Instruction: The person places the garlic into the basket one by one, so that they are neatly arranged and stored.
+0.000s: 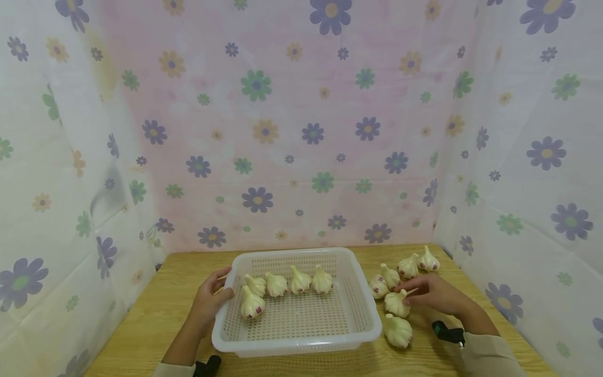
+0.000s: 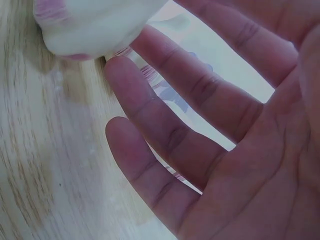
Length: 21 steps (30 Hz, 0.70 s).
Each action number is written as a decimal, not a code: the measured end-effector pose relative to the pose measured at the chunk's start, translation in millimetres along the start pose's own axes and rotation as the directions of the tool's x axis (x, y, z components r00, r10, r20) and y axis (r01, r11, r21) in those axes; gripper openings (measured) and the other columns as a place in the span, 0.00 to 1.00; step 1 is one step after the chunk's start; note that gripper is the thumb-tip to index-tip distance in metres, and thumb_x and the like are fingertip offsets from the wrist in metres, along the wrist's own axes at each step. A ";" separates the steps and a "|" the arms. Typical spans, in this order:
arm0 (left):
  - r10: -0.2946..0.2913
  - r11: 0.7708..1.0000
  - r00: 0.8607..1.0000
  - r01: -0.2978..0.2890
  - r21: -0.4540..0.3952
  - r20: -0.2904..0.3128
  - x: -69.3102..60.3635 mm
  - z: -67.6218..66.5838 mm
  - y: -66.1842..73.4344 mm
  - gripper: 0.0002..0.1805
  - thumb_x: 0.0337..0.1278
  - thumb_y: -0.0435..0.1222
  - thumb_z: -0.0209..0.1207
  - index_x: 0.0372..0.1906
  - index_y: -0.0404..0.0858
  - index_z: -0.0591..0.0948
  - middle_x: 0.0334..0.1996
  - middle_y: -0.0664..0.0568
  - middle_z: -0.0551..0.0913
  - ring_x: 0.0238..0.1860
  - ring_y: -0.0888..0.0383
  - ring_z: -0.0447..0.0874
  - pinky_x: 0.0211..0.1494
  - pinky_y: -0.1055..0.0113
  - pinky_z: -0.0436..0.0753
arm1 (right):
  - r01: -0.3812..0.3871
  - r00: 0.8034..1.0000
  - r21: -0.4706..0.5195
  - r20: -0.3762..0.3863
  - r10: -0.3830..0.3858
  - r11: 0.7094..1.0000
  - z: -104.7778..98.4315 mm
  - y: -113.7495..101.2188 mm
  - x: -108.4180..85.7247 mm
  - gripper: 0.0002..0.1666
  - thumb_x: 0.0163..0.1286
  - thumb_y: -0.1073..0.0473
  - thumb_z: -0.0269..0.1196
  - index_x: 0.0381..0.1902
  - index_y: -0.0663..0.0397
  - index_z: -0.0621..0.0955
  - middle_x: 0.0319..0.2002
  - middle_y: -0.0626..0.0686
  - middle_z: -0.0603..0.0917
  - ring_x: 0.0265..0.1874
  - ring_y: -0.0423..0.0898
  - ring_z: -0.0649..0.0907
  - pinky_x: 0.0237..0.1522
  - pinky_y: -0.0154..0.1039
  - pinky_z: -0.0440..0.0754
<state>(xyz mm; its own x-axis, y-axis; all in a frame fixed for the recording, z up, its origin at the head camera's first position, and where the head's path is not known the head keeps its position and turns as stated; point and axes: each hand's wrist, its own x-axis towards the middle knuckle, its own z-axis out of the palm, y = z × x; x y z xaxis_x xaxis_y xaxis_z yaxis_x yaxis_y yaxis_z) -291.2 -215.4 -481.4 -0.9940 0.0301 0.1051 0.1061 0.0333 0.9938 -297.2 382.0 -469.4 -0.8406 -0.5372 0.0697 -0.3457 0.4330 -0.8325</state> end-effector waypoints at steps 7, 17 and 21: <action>0.004 1.000 1.000 -0.004 -0.002 -0.002 -0.5 0.3 0.2 0.34 0.63 0.26 0.58 0.75 0.43 0.69 0.66 0.34 0.74 0.55 0.44 0.84 0.49 0.50 0.90 | 0.025 1.000 0.010 0.004 -0.025 1.000 -0.1 2.7 -0.1 0.25 0.73 0.61 0.66 0.64 0.69 0.80 0.62 0.75 0.78 0.56 0.42 0.85 0.48 0.36 0.88; 0.000 1.000 1.000 0.000 -0.016 0.000 -1.2 -0.2 -0.3 0.34 0.63 0.26 0.58 0.75 0.43 0.68 0.66 0.34 0.74 0.55 0.44 0.84 0.50 0.50 0.90 | 0.024 1.000 0.020 0.012 -0.024 1.000 2.5 7.8 2.8 0.26 0.71 0.62 0.68 0.64 0.68 0.80 0.63 0.74 0.78 0.54 0.45 0.87 0.47 0.38 0.89; 0.002 1.000 1.000 -0.002 -0.017 0.001 -0.4 0.1 -0.6 0.34 0.63 0.26 0.58 0.75 0.43 0.68 0.65 0.34 0.74 0.55 0.44 0.84 0.50 0.49 0.90 | 0.011 1.000 0.031 0.027 -0.011 0.999 3.3 7.9 3.0 0.26 0.70 0.62 0.68 0.64 0.67 0.80 0.63 0.75 0.78 0.51 0.47 0.88 0.46 0.40 0.90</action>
<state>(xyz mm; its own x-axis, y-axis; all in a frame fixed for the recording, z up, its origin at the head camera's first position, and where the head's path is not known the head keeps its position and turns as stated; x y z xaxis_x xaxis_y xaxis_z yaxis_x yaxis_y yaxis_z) -290.8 -215.3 -482.0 -0.9938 0.0307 0.1070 0.1075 0.0165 0.9941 -301.0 381.4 -477.6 -0.8248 -0.5618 0.0641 -0.3416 0.4048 -0.8482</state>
